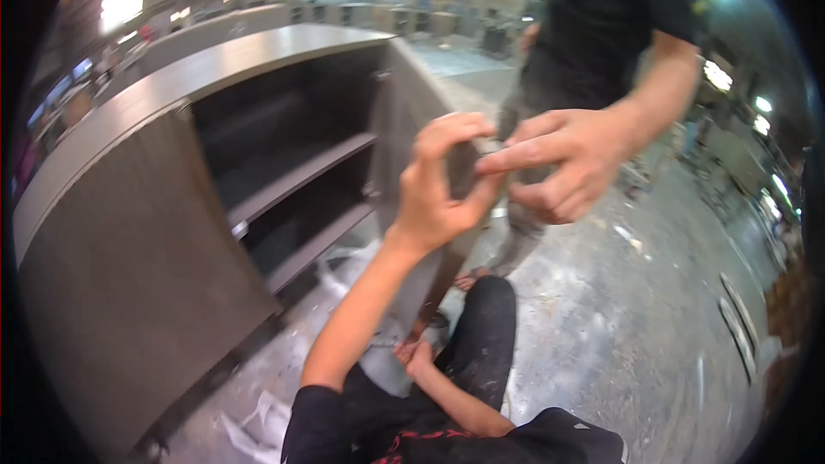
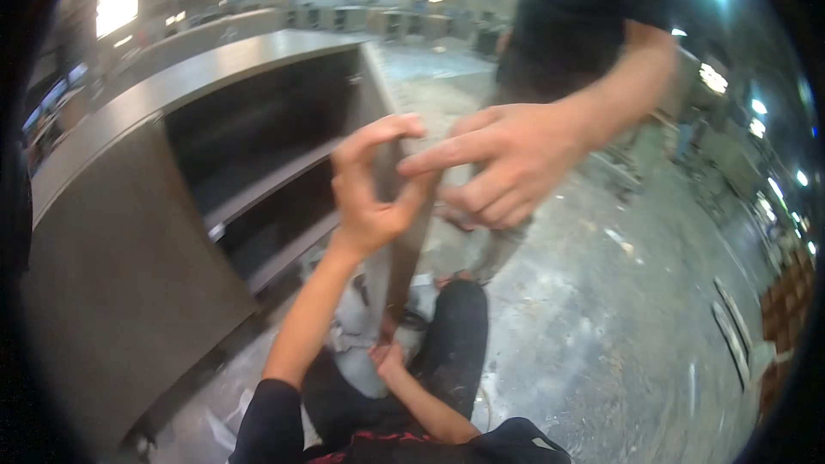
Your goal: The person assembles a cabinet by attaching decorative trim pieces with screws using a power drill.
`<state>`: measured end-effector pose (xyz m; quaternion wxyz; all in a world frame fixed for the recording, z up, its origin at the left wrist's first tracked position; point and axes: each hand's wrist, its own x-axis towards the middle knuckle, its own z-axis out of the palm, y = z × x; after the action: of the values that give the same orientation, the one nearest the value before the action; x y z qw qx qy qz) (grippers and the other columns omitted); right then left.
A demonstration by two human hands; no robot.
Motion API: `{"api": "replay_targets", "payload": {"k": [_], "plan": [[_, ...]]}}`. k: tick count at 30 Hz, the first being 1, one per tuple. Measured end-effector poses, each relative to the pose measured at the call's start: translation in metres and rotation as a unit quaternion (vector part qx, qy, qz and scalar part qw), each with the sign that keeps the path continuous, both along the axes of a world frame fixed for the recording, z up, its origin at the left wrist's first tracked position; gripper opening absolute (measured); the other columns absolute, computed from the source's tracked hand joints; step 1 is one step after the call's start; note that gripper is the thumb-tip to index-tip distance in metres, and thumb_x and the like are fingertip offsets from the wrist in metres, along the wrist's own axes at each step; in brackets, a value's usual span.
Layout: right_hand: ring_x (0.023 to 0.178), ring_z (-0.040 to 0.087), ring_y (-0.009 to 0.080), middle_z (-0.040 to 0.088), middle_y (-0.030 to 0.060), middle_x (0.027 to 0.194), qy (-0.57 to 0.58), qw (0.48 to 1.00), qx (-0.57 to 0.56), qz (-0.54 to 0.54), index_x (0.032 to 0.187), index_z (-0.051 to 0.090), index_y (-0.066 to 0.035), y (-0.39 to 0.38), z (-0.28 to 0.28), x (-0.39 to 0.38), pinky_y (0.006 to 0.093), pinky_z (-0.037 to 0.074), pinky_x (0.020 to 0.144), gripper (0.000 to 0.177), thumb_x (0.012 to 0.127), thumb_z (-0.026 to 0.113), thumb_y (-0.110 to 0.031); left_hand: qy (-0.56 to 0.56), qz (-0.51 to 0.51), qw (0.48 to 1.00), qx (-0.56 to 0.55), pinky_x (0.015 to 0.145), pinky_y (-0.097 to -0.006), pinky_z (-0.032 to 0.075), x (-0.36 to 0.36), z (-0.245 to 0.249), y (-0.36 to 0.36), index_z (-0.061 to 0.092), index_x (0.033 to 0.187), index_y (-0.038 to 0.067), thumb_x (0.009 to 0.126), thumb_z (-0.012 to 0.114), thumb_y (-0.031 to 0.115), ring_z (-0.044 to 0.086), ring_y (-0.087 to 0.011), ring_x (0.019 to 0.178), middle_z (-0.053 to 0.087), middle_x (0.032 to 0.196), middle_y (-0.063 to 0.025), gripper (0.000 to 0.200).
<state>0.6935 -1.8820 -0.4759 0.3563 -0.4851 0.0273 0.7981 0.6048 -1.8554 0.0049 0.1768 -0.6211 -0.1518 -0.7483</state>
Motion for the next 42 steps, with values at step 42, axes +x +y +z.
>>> {"api": "replay_targets", "payload": {"k": [42], "plan": [[0.063, 0.049, 0.0206, 0.053, 0.0016, 0.083, 0.024, 0.996, -0.083, -0.032, 0.095, 0.054, -0.017, 0.035, -0.059, -0.031, 0.0361, 0.04, 0.047, 0.024, 0.095, 0.044, -0.039, 0.126, 0.721, 0.665, -0.146, 0.095, -0.0441, 0.041, -0.227, 0.06, -0.154, 0.066, 0.089, -0.001, 0.077, 0.07, 0.013, 0.055, -0.0304, 0.103, 0.063, 0.101, -0.0105, 0.018]]}}
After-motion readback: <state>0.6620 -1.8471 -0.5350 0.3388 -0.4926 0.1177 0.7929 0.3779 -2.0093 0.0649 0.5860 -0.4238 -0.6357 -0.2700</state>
